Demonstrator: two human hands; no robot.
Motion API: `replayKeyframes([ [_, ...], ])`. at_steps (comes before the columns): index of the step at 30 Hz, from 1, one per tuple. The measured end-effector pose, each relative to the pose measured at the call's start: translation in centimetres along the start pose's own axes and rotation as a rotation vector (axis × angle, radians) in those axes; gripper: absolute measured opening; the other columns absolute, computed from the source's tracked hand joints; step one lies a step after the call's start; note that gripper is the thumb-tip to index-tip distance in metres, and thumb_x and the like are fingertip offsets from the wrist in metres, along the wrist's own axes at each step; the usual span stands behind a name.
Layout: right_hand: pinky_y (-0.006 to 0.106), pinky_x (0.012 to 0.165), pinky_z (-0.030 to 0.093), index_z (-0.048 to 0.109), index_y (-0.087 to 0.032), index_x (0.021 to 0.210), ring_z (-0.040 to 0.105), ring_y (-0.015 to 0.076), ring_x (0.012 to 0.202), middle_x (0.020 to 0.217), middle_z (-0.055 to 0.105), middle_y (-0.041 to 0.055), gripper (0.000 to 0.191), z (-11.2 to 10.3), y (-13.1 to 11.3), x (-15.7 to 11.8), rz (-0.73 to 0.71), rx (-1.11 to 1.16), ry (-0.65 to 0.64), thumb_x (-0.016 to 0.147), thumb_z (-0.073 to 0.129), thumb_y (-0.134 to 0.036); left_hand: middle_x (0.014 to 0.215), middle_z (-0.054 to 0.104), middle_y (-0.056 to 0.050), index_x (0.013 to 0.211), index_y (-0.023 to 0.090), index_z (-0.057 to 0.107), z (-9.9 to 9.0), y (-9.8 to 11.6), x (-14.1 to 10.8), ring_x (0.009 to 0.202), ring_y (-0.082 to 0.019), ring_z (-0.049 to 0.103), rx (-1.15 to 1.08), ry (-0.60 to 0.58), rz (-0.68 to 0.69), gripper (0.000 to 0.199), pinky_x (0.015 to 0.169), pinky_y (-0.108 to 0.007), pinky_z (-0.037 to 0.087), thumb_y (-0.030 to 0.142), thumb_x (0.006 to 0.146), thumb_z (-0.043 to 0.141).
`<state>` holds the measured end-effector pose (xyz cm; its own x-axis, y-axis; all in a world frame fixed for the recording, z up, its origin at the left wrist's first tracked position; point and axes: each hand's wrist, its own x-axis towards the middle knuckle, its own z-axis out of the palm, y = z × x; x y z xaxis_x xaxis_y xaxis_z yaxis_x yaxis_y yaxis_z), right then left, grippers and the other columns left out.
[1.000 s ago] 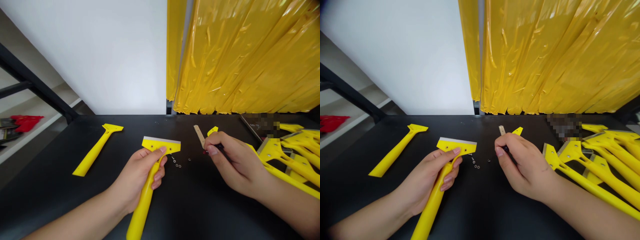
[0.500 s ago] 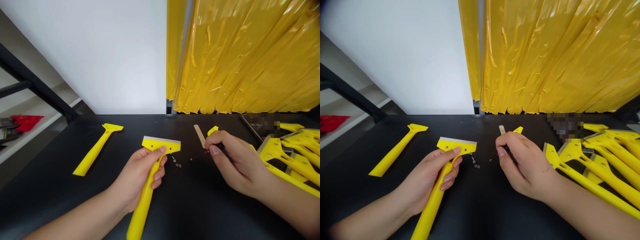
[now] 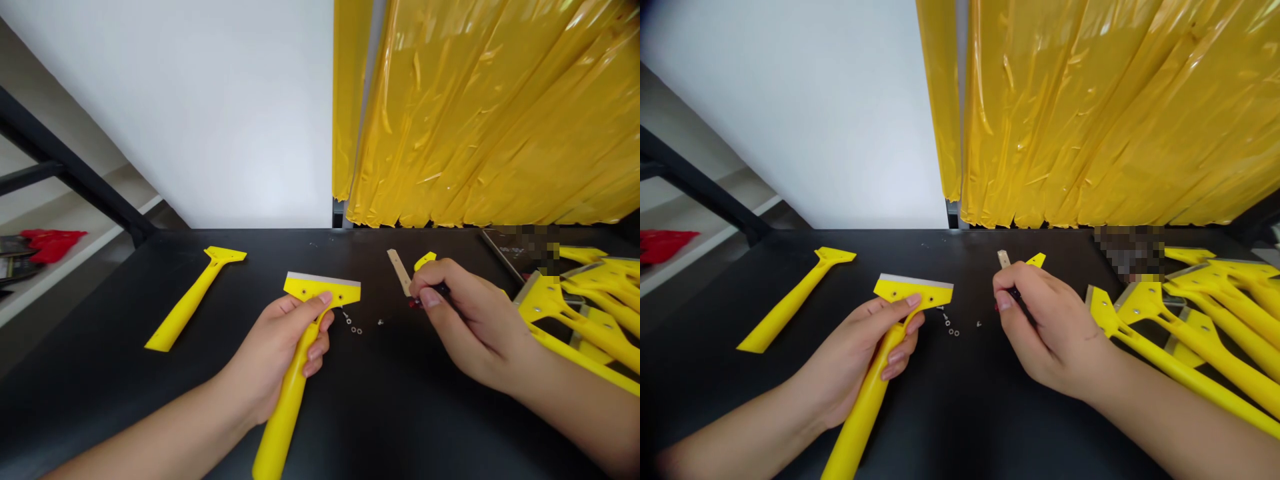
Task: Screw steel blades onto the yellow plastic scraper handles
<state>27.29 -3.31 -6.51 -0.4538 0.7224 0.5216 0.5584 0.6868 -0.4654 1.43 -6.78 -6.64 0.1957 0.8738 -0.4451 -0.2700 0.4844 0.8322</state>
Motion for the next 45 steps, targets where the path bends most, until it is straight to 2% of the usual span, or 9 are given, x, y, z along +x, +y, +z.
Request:
replayKeyframes([
  [6, 0.029, 0.067, 0.043, 0.054, -0.023, 0.101, 0.057, 0.0136, 0.071, 0.083, 0.059, -0.0018, 0.013, -0.2, -0.1, 0.0, -0.035, -0.006, -0.021, 0.101, 0.051, -0.010, 0.049, 0.047, 0.004, 0.073, 0.018, 0.061, 0.0, -0.1, 0.0, 0.042, -0.008, 0.039, 0.002, -0.001, 0.001, 0.038, 0.043, -0.019, 0.033, 0.046, 0.096, 0.072],
  [16, 0.028, 0.060, 0.043, 0.051, -0.025, 0.100, 0.055, 0.0123, 0.062, 0.077, 0.057, -0.0052, 0.015, 0.0, -0.5, 0.1, 0.024, -0.038, -0.037, 0.097, 0.060, -0.013, 0.048, 0.050, 0.003, 0.072, 0.017, 0.061, -0.1, -0.5, 0.3, 0.040, -0.008, 0.041, 0.041, -0.013, -0.006, 0.041, 0.041, -0.018, 0.036, 0.048, 0.097, 0.070],
  [22, 0.033, 0.061, 0.047, 0.053, -0.026, 0.105, 0.058, 0.0167, 0.071, 0.085, 0.060, 0.0009, 0.025, -1.1, -1.9, -0.8, -0.029, 0.207, 0.129, 0.092, 0.063, -0.007, 0.049, 0.049, 0.004, 0.070, 0.017, 0.059, 0.2, -0.7, 0.2, 0.041, -0.006, 0.038, 0.033, 0.010, -0.018, 0.040, 0.038, -0.016, 0.034, 0.044, 0.095, 0.076],
  [26, 0.030, 0.062, 0.050, 0.050, -0.025, 0.094, 0.058, 0.0156, 0.075, 0.086, 0.061, 0.0013, 0.026, -1.7, -3.2, -0.8, -0.128, 0.289, 0.035, 0.089, 0.063, -0.002, 0.052, 0.049, 0.004, 0.069, 0.018, 0.058, 0.3, -1.0, 0.1, 0.042, -0.006, 0.038, 0.051, -0.005, -0.056, 0.041, 0.037, -0.016, 0.034, 0.045, 0.093, 0.077],
  [31, 0.036, 0.073, 0.052, 0.052, -0.021, 0.093, 0.057, 0.0153, 0.075, 0.083, 0.060, 0.0013, 0.025, -1.4, -3.6, -0.8, -0.221, 0.210, -0.003, 0.085, 0.058, 0.002, 0.053, 0.045, 0.005, 0.070, 0.018, 0.057, 0.1, -1.5, 0.0, 0.041, -0.006, 0.036, 0.075, -0.049, -0.086, 0.042, 0.037, -0.015, 0.033, 0.048, 0.095, 0.074],
  [35, 0.034, 0.069, 0.051, 0.051, -0.022, 0.085, 0.058, 0.0149, 0.070, 0.079, 0.059, 0.0014, 0.024, -1.3, -3.6, -0.3, -0.237, 0.166, -0.033, 0.083, 0.056, 0.002, 0.055, 0.046, 0.005, 0.070, 0.018, 0.056, 0.2, -1.7, -0.1, 0.041, -0.006, 0.037, 0.082, -0.050, -0.094, 0.043, 0.036, -0.015, 0.033, 0.049, 0.094, 0.074],
  [45, 0.028, 0.064, 0.052, 0.053, -0.021, 0.083, 0.057, 0.0132, 0.066, 0.074, 0.060, 0.0002, 0.023, -1.4, -4.1, 0.6, -0.301, 0.138, -0.082, 0.088, 0.052, 0.001, 0.053, 0.046, 0.005, 0.071, 0.018, 0.057, 0.4, -1.7, -0.1, 0.041, -0.006, 0.038, 0.084, -0.070, -0.104, 0.042, 0.037, -0.016, 0.034, 0.049, 0.095, 0.073],
])
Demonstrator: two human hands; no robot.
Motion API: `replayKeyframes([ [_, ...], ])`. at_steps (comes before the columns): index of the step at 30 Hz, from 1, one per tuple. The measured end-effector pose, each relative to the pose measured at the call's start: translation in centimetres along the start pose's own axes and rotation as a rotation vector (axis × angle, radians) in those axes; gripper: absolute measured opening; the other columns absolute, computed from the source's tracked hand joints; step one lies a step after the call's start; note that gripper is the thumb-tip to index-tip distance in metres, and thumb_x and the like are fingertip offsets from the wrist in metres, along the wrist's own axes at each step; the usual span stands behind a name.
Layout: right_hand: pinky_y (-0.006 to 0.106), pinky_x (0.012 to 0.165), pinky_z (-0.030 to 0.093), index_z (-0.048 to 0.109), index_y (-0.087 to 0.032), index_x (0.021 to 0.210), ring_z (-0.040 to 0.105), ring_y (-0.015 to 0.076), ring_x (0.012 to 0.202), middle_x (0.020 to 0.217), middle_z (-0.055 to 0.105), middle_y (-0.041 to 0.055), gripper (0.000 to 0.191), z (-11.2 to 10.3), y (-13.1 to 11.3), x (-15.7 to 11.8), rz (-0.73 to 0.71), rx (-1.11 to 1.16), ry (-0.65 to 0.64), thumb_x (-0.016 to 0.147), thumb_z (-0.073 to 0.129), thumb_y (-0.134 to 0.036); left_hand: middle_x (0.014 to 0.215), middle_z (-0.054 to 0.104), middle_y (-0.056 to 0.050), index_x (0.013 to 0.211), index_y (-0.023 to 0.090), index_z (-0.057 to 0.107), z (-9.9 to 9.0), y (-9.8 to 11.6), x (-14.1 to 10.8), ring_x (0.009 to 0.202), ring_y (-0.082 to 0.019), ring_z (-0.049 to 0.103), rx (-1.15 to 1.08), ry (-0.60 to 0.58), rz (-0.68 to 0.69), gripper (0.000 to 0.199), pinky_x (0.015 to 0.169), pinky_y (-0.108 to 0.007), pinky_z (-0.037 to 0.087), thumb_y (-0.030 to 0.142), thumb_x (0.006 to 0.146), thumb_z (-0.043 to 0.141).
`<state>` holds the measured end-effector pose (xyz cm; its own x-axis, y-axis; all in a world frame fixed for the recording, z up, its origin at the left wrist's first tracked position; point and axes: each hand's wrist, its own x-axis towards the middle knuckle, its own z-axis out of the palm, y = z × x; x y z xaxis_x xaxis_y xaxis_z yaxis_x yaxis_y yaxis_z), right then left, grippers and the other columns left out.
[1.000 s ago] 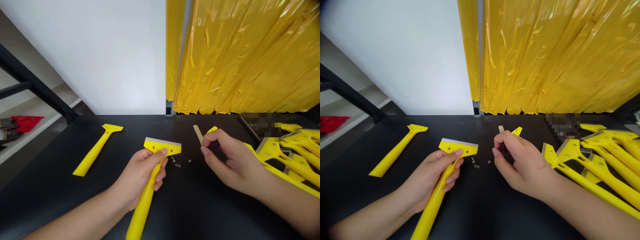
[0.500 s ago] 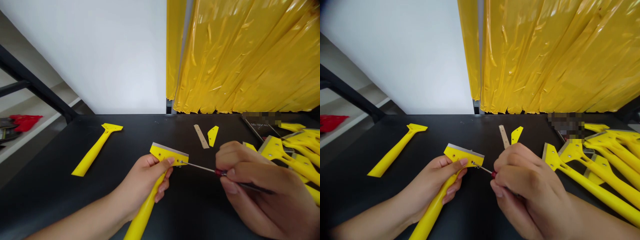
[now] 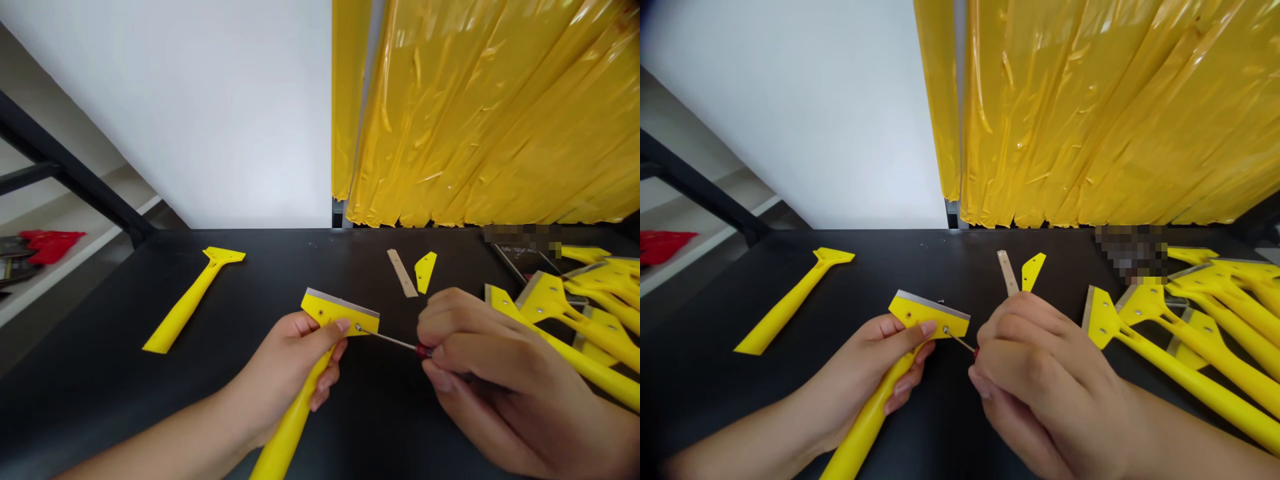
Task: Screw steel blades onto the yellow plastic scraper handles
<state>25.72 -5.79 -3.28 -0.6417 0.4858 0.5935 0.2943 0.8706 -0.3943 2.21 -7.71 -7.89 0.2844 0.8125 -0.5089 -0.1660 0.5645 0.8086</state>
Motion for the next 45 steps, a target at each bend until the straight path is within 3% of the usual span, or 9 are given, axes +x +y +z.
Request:
replayKeyframes([
  [7, 0.032, 0.067, 0.055, 0.057, -0.023, 0.097, 0.064, 0.0167, 0.070, 0.083, 0.067, 0.0017, 0.016, 0.2, 0.2, -0.9, 0.155, -0.025, -0.023, 0.094, 0.060, -0.008, 0.051, 0.047, 0.004, 0.070, 0.018, 0.058, 0.1, 0.1, -0.1, 0.041, -0.007, 0.038, -0.003, 0.010, -0.001, 0.041, 0.037, -0.016, 0.034, 0.047, 0.096, 0.071],
  [10, 0.033, 0.067, 0.052, 0.055, -0.023, 0.107, 0.063, 0.0185, 0.072, 0.086, 0.069, 0.0031, 0.018, 0.1, -0.2, -1.0, 0.135, -0.081, 0.000, 0.097, 0.057, -0.008, 0.051, 0.047, 0.004, 0.069, 0.018, 0.058, 0.2, 0.2, 0.0, 0.041, -0.007, 0.037, -0.001, 0.026, 0.008, 0.041, 0.037, -0.016, 0.034, 0.047, 0.095, 0.073],
  [14, 0.038, 0.065, 0.045, 0.054, -0.023, 0.101, 0.060, 0.0216, 0.070, 0.081, 0.069, 0.0036, 0.005, -0.4, -1.1, -0.6, 0.095, -0.295, -0.043, 0.102, 0.055, -0.018, 0.049, 0.046, 0.004, 0.069, 0.019, 0.056, 0.3, 0.1, 0.0, 0.039, -0.007, 0.036, 0.042, 0.032, 0.009, 0.043, 0.037, -0.016, 0.033, 0.048, 0.096, 0.070],
  [21, 0.045, 0.069, 0.038, 0.060, -0.021, 0.101, 0.059, 0.0267, 0.070, 0.078, 0.068, 0.0058, 0.009, -0.8, -1.8, -0.4, 0.070, -0.472, -0.056, 0.104, 0.054, -0.026, 0.049, 0.045, 0.005, 0.069, 0.019, 0.056, 0.3, -0.2, -0.1, 0.039, -0.007, 0.038, 0.079, 0.047, -0.011, 0.043, 0.037, -0.017, 0.033, 0.050, 0.096, 0.069],
  [25, 0.042, 0.064, 0.036, 0.060, -0.022, 0.096, 0.057, 0.0237, 0.064, 0.074, 0.066, 0.0033, 0.010, -1.0, -1.6, -0.6, 0.107, -0.422, -0.074, 0.104, 0.054, -0.023, 0.049, 0.045, 0.005, 0.069, 0.020, 0.055, 0.3, -0.2, 0.0, 0.039, -0.008, 0.038, 0.095, 0.060, -0.011, 0.044, 0.037, -0.018, 0.033, 0.051, 0.095, 0.070],
  [29, 0.042, 0.071, 0.044, 0.060, -0.023, 0.110, 0.066, 0.0251, 0.077, 0.088, 0.072, 0.0048, 0.007, -0.9, -1.3, -1.1, 0.153, -0.404, -0.017, 0.103, 0.058, -0.020, 0.048, 0.045, 0.005, 0.069, 0.020, 0.055, 0.4, -0.1, -0.1, 0.039, -0.008, 0.037, 0.113, 0.069, -0.017, 0.044, 0.037, -0.018, 0.033, 0.052, 0.095, 0.069],
  [34, 0.041, 0.067, 0.043, 0.058, -0.021, 0.117, 0.068, 0.0265, 0.077, 0.093, 0.074, 0.0073, 0.016, -0.6, -1.0, -1.0, 0.074, -0.472, -0.068, 0.103, 0.052, -0.014, 0.048, 0.047, 0.004, 0.069, 0.020, 0.055, 0.3, -0.2, -0.1, 0.038, -0.008, 0.038, 0.124, 0.078, -0.012, 0.044, 0.037, -0.018, 0.032, 0.052, 0.095, 0.069],
  [38, 0.040, 0.059, 0.039, 0.057, -0.020, 0.108, 0.064, 0.0235, 0.062, 0.080, 0.072, 0.0046, 0.006, -0.6, -1.0, -0.8, 0.063, -0.515, -0.092, 0.106, 0.051, -0.021, 0.047, 0.047, 0.004, 0.068, 0.020, 0.053, 0.3, -0.3, 0.0, 0.038, -0.008, 0.038, 0.152, 0.103, 0.000, 0.045, 0.037, -0.018, 0.032, 0.053, 0.094, 0.069],
  [45, 0.038, 0.054, 0.033, 0.055, -0.023, 0.092, 0.058, 0.0207, 0.052, 0.067, 0.063, -0.0002, 0.016, -0.8, -1.2, -0.6, 0.082, -0.529, -0.120, 0.108, 0.050, -0.026, 0.048, 0.046, 0.005, 0.069, 0.020, 0.053, 0.5, -0.2, 0.0, 0.039, -0.008, 0.038, 0.190, 0.119, 0.010, 0.044, 0.038, -0.019, 0.032, 0.052, 0.096, 0.067],
])
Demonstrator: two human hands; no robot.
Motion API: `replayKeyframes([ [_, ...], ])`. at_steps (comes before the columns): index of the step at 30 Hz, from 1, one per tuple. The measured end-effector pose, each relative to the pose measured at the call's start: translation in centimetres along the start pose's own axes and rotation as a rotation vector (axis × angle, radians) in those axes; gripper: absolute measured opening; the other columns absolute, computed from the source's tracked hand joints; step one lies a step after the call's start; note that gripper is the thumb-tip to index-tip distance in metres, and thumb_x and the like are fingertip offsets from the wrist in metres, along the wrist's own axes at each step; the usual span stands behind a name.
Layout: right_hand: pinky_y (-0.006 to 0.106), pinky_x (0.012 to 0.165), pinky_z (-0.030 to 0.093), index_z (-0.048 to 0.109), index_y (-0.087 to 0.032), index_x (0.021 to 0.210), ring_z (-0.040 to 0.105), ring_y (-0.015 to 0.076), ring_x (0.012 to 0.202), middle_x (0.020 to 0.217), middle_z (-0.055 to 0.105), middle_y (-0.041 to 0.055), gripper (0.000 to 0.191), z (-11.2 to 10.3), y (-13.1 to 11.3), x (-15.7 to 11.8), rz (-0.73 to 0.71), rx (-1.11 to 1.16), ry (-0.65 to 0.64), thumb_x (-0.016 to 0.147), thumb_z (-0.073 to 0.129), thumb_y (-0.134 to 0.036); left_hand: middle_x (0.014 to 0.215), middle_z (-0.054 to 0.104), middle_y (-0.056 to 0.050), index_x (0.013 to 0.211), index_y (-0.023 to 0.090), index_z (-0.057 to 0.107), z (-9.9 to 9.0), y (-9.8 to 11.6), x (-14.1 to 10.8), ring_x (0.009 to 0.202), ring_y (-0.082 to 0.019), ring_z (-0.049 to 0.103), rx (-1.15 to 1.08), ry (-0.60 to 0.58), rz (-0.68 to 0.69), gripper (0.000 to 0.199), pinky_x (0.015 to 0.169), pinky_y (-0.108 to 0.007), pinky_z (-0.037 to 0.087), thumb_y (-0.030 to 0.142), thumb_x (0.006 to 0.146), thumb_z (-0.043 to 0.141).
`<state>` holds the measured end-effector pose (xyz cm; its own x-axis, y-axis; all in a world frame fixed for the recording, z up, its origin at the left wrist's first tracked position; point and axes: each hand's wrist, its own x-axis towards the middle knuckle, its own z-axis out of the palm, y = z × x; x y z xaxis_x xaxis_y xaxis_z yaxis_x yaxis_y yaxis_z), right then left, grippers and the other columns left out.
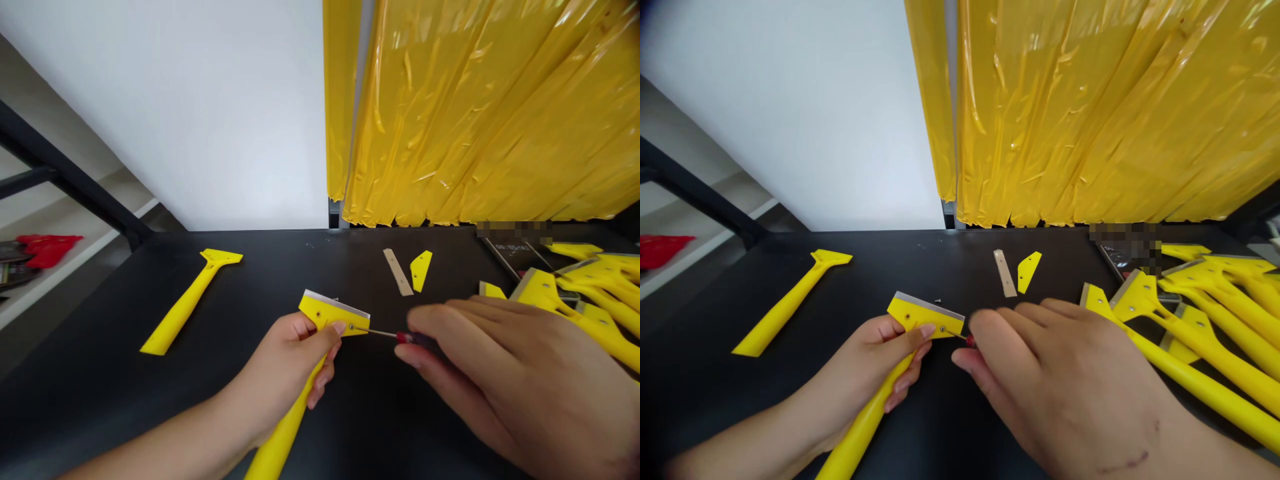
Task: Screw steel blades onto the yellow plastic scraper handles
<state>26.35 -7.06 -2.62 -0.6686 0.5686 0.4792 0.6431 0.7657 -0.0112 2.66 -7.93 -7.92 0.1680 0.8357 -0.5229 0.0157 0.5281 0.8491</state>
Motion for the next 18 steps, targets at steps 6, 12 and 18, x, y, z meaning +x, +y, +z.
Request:
replayKeyframes([
  [6, 0.035, 0.055, 0.038, 0.054, -0.023, 0.092, 0.062, 0.0202, 0.057, 0.072, 0.064, 0.0004, 0.018, 0.19, -0.19, 0.05, 0.010, 0.014, -0.002, 0.108, 0.048, -0.026, 0.049, 0.047, 0.004, 0.070, 0.020, 0.054, -0.05, 0.02, 0.22, 0.039, -0.008, 0.039, -0.009, -0.005, 0.016, 0.044, 0.039, -0.019, 0.031, 0.053, 0.096, 0.068],
  [12, 0.034, 0.054, 0.037, 0.052, -0.023, 0.088, 0.063, 0.0193, 0.057, 0.072, 0.063, 0.0001, 0.020, 0.24, -0.35, 0.06, 0.046, 0.034, 0.004, 0.108, 0.048, -0.025, 0.049, 0.048, 0.004, 0.069, 0.020, 0.054, -0.01, 0.20, 0.17, 0.039, -0.008, 0.039, -0.001, 0.000, 0.007, 0.043, 0.039, -0.019, 0.032, 0.051, 0.095, 0.068],
  [18, 0.032, 0.053, 0.037, 0.050, -0.024, 0.088, 0.064, 0.0180, 0.056, 0.071, 0.062, -0.0010, 0.020, 0.21, -0.29, 0.00, 0.061, 0.030, -0.021, 0.108, 0.046, -0.025, 0.049, 0.047, 0.004, 0.069, 0.020, 0.053, 0.06, 0.20, 0.20, 0.039, -0.008, 0.039, 0.004, -0.010, 0.000, 0.042, 0.039, -0.019, 0.032, 0.050, 0.096, 0.067],
])
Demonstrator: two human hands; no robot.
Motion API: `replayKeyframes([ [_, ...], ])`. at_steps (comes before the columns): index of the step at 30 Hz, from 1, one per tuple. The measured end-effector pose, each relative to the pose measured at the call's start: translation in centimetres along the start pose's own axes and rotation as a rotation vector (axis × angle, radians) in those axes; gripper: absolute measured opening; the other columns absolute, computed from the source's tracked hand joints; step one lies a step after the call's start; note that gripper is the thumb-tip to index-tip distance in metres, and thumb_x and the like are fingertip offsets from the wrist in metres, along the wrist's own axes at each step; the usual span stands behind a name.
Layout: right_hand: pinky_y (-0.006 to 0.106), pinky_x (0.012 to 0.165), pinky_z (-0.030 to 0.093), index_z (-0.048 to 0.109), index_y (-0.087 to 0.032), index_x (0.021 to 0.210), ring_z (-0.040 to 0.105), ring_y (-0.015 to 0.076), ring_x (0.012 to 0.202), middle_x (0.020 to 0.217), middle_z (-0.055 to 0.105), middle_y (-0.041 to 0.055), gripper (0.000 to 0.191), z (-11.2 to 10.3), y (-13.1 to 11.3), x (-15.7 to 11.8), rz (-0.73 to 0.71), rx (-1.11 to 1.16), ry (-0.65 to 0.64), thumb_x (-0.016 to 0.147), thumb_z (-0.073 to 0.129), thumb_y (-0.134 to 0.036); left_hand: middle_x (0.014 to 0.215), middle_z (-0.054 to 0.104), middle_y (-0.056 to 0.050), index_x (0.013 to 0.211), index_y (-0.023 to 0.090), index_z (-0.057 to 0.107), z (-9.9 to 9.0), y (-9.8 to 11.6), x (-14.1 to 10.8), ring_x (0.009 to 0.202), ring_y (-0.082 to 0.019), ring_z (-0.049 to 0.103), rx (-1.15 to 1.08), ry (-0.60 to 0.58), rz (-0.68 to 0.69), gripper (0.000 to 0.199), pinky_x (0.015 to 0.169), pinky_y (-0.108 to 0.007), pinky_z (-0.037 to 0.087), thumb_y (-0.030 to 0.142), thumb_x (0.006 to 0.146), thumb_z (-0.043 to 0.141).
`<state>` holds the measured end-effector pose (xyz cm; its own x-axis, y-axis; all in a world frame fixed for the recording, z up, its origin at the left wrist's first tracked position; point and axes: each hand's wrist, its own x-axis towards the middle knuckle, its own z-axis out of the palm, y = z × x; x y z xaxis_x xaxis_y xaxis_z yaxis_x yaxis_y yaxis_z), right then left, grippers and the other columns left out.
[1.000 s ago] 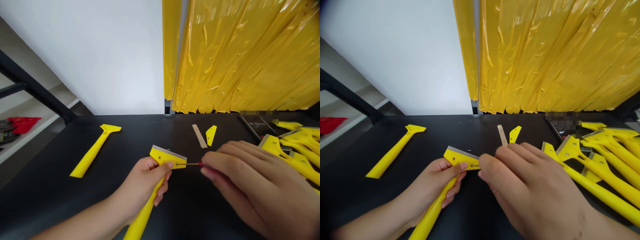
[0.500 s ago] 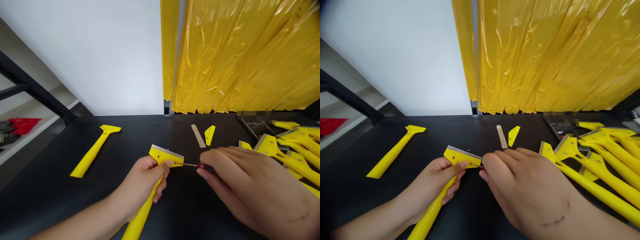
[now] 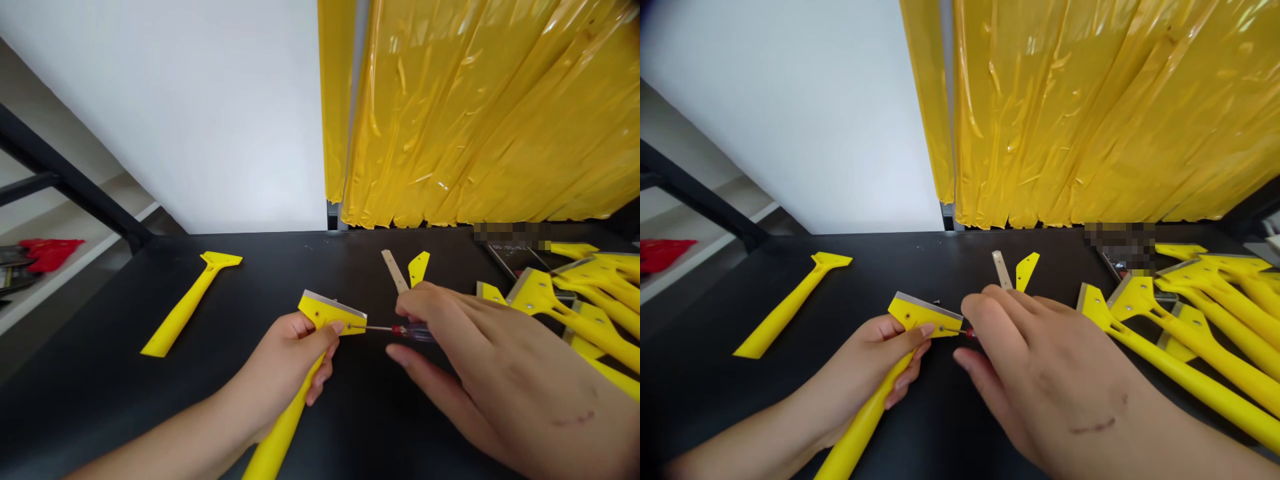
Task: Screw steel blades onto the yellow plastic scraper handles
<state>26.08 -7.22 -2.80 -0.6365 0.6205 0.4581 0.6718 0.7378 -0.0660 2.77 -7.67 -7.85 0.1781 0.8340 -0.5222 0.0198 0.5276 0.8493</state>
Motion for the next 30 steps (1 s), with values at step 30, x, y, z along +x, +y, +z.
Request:
replayKeyframes([
  [30, 0.033, 0.042, 0.036, 0.053, -0.024, 0.091, 0.066, 0.0190, 0.045, 0.060, 0.065, -0.0009, 0.034, 0.10, 0.35, -0.52, 0.106, -0.092, 0.008, 0.113, 0.035, -0.043, 0.049, 0.048, 0.005, 0.070, 0.020, 0.054, -0.13, -0.07, 0.19, 0.038, -0.008, 0.039, 0.018, 0.001, 0.008, 0.042, 0.039, -0.019, 0.032, 0.050, 0.095, 0.068],
])
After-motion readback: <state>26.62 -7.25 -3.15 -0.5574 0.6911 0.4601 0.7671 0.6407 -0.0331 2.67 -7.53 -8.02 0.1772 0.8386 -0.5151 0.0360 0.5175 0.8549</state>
